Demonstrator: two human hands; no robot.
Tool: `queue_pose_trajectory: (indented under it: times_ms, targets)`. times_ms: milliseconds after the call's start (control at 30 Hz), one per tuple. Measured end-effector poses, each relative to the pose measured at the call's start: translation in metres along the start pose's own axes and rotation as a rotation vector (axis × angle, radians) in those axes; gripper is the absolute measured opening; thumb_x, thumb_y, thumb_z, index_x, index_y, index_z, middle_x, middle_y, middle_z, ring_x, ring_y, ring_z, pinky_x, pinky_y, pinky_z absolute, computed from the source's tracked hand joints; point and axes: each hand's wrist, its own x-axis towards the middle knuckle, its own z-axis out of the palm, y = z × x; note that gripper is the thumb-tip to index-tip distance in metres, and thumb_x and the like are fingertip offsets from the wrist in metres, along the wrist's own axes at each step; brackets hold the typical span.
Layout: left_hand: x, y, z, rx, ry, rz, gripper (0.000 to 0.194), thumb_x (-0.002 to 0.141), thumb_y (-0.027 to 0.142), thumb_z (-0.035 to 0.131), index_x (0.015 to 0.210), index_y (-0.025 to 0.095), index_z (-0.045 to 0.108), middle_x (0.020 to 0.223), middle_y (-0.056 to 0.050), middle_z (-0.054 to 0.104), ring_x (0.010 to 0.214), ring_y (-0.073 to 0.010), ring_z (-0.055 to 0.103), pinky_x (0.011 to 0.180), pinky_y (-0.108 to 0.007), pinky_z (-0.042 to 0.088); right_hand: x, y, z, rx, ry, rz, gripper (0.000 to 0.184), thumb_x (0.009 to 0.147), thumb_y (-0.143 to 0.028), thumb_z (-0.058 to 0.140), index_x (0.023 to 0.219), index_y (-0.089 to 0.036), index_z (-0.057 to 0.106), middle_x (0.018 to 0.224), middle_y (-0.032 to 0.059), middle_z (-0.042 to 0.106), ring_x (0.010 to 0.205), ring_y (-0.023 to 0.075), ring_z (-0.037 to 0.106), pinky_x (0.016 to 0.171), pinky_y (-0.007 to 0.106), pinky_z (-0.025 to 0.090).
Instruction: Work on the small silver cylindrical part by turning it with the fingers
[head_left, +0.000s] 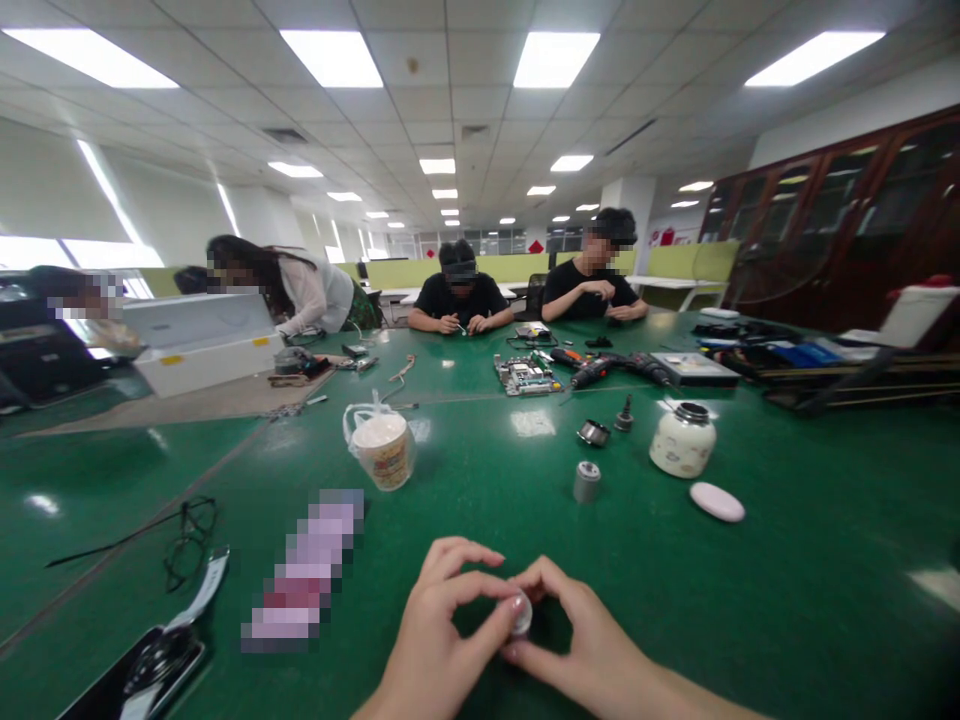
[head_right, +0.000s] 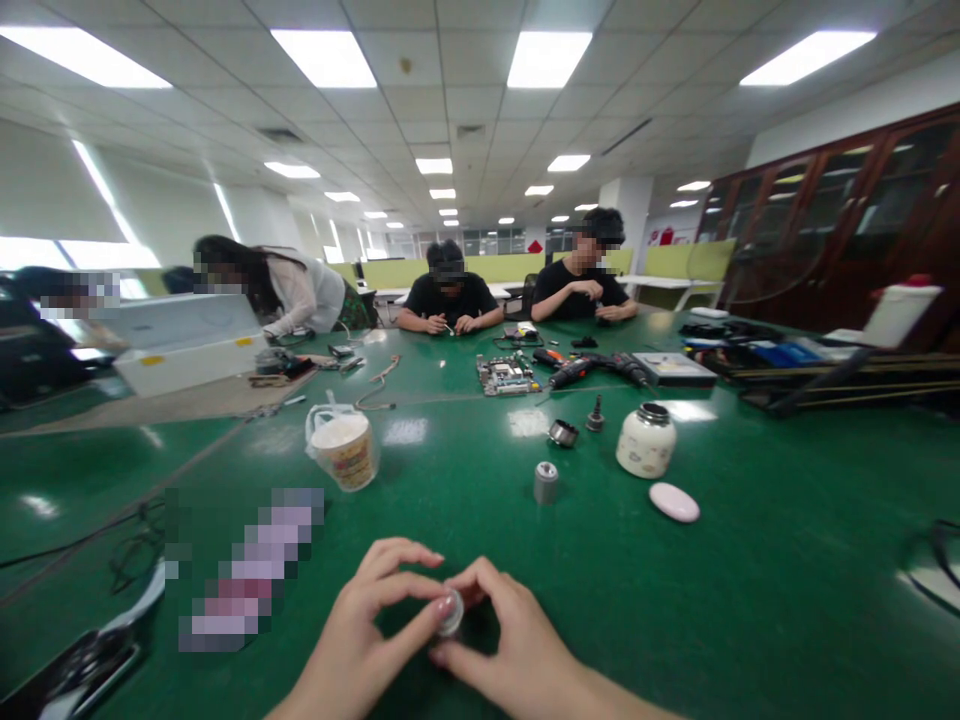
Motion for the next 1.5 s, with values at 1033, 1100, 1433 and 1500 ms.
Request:
queue_pose_trajectory:
  times_ms: [1033, 1100, 1433, 1500]
  targets:
    - [-0.001, 0.006, -0.007, -0.054, -0.150, 0.060, 0.022, 0.090, 0.017, 0.066, 0.105, 0.031, 0.076, 0.094, 0.000, 0.079, 0.088, -0.0195, 0.071, 0.079, -0.028, 0.053, -0.001, -0.001, 0.002, -0.068, 0.012, 0.000, 0.027, 0.074, -0.017, 0.076, 0.094, -0.021, 0.059, 0.091, -0.0015, 0.066, 0.087, 0.0181, 0.063, 0.079, 0.027, 0.046]
    - [0.001, 0.005, -0.008, -0.036, -0.171, 0.055, 0.024, 0.090, 0.016, 0.065, 0.106, 0.030, 0.077, 0.096, -0.002, 0.078, 0.089, -0.0202, 0.071, 0.080, -0.028, 0.054, -0.001, -0.001, 0.002, -0.070, 0.013, -0.003, 0.027, 0.074, -0.017, 0.076, 0.094, -0.021, 0.060, 0.091, -0.0014, 0.067, 0.087, 0.0183, 0.063, 0.079, 0.027, 0.046]
    - [0.006, 0.013, -0.014, 0.039, -0.155, 0.073, 0.033, 0.085, 0.022, 0.071, 0.117, 0.029, 0.072, 0.102, -0.006, 0.073, 0.102, -0.0262, 0.062, 0.088, -0.041, 0.053, 0.001, 0.003, 0.002, -0.046, 0.019, -0.041, 0.026, 0.075, -0.017, 0.076, 0.093, -0.021, 0.057, 0.092, -0.0014, 0.067, 0.086, 0.0177, 0.062, 0.079, 0.027, 0.046]
    - [0.005, 0.012, -0.010, 0.037, -0.110, 0.029, 0.036, 0.076, 0.023, 0.080, 0.111, 0.028, 0.074, 0.090, -0.004, 0.075, 0.093, -0.0266, 0.064, 0.081, -0.040, 0.055, 0.000, 0.003, 0.002, -0.044, 0.013, -0.049, 0.026, 0.076, -0.016, 0.075, 0.094, -0.021, 0.057, 0.092, -0.0017, 0.067, 0.086, 0.0174, 0.062, 0.079, 0.027, 0.046]
